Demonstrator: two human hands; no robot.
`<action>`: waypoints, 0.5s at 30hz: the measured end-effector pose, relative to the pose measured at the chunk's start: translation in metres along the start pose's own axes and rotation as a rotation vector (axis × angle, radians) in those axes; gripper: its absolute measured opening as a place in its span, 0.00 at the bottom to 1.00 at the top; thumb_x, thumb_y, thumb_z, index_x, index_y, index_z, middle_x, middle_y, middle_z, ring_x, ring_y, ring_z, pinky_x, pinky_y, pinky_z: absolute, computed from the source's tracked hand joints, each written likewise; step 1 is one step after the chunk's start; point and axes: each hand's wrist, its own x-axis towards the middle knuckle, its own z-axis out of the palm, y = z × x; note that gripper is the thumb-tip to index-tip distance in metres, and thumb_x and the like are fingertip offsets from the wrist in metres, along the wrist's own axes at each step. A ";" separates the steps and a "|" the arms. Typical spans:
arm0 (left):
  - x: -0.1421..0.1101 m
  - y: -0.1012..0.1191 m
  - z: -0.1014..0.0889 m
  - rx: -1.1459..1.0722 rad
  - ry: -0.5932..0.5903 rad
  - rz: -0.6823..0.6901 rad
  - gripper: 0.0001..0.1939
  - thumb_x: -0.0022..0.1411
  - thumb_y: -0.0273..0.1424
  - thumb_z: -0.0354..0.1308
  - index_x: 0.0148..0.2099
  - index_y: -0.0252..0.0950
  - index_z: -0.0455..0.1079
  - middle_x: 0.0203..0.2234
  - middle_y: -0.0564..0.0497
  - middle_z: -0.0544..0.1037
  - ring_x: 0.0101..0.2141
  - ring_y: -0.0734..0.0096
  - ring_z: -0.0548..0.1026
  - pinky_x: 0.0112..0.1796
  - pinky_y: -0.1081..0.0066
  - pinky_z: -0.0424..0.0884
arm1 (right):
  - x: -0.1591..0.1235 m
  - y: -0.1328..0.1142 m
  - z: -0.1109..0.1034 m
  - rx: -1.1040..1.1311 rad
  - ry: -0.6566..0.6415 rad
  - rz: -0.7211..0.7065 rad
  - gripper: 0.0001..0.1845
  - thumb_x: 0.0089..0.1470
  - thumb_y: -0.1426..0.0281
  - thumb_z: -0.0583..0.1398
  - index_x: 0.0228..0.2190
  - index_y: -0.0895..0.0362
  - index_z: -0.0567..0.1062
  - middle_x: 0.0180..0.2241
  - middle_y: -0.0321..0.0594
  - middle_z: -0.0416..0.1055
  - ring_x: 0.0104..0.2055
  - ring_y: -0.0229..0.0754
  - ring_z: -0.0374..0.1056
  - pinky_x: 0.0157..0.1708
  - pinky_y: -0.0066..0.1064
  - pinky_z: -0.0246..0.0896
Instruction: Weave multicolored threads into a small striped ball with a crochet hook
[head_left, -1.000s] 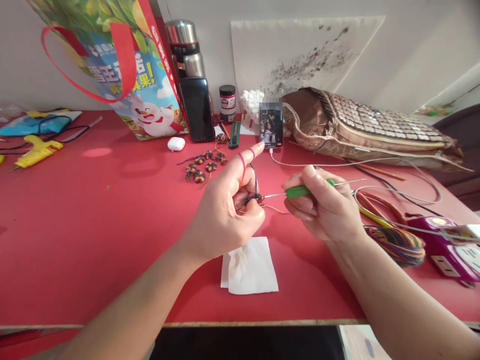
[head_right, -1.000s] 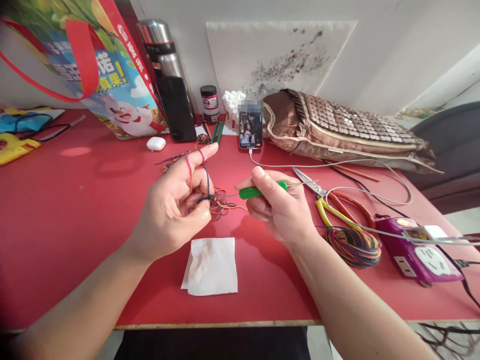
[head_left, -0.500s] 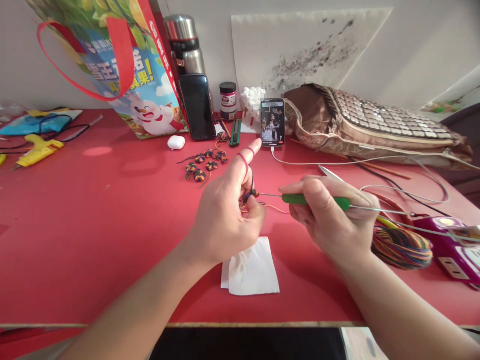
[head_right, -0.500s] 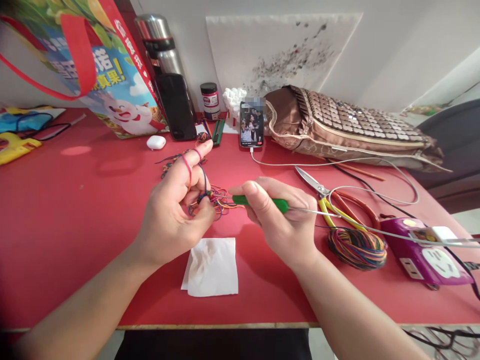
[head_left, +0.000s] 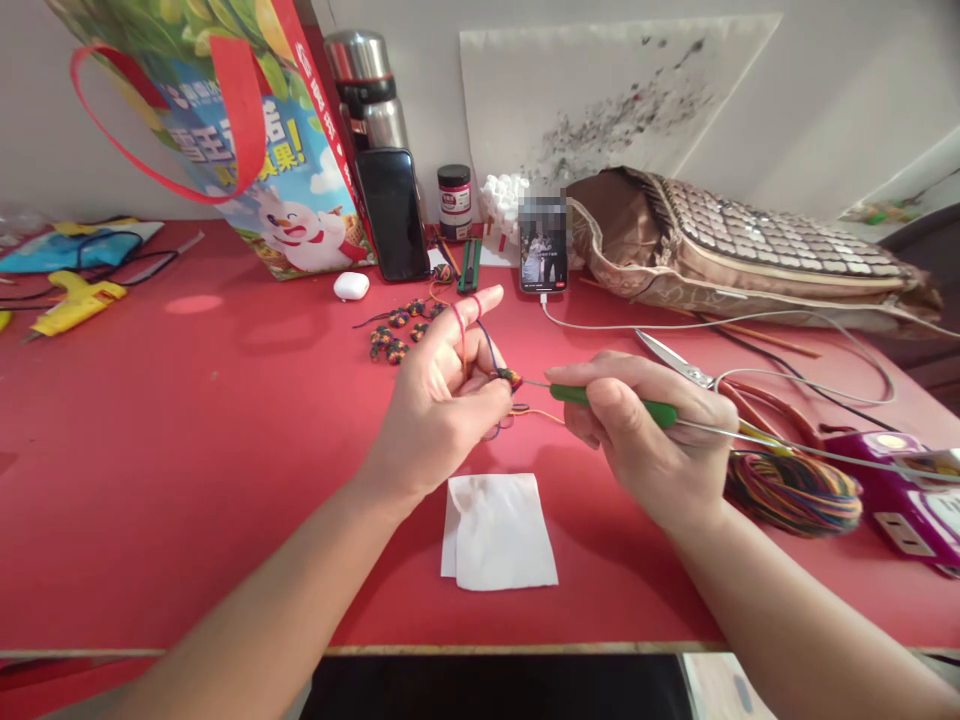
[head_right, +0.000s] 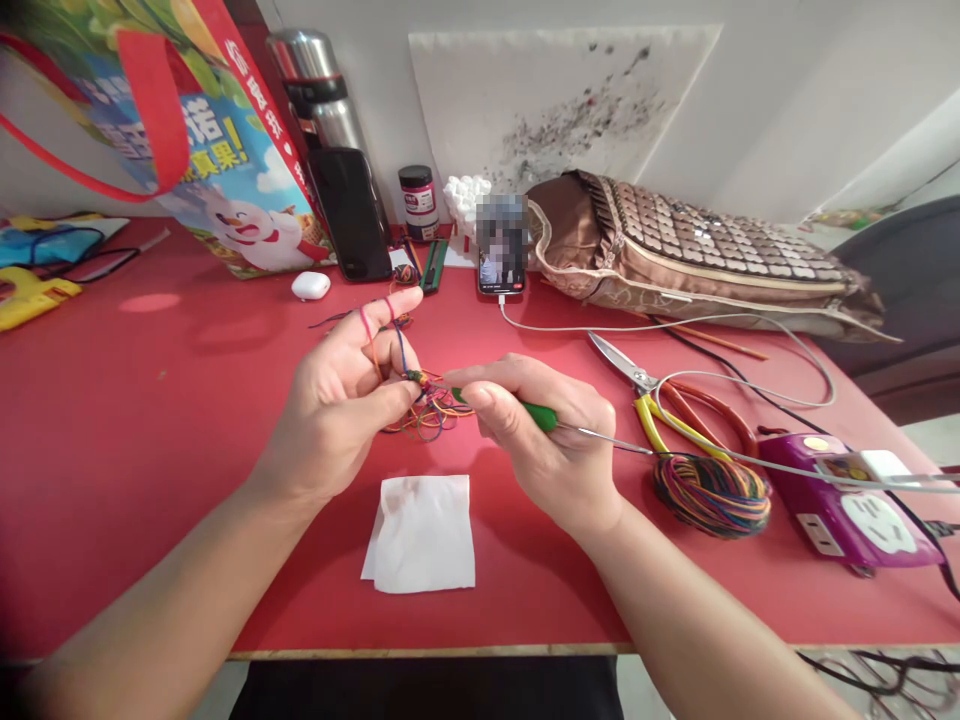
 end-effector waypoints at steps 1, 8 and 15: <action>0.001 -0.001 -0.001 -0.070 -0.032 -0.031 0.37 0.58 0.22 0.70 0.69 0.41 0.70 0.30 0.58 0.73 0.26 0.74 0.69 0.26 0.69 0.69 | 0.000 0.001 0.000 0.020 -0.020 -0.003 0.11 0.71 0.61 0.67 0.41 0.51 0.90 0.25 0.35 0.77 0.23 0.36 0.68 0.23 0.31 0.64; 0.001 -0.006 0.009 -0.422 -0.025 -0.201 0.39 0.54 0.24 0.76 0.67 0.36 0.71 0.30 0.58 0.75 0.30 0.75 0.75 0.32 0.73 0.71 | 0.001 0.008 -0.001 -0.414 -0.138 -0.497 0.15 0.73 0.71 0.64 0.57 0.54 0.83 0.34 0.42 0.81 0.31 0.42 0.77 0.30 0.33 0.75; -0.003 -0.010 0.020 -0.205 0.073 0.079 0.34 0.64 0.23 0.68 0.70 0.42 0.70 0.29 0.57 0.74 0.28 0.73 0.69 0.29 0.71 0.68 | -0.002 0.010 0.006 -0.787 -0.084 -0.720 0.17 0.72 0.74 0.63 0.60 0.60 0.78 0.31 0.41 0.78 0.30 0.43 0.73 0.32 0.34 0.72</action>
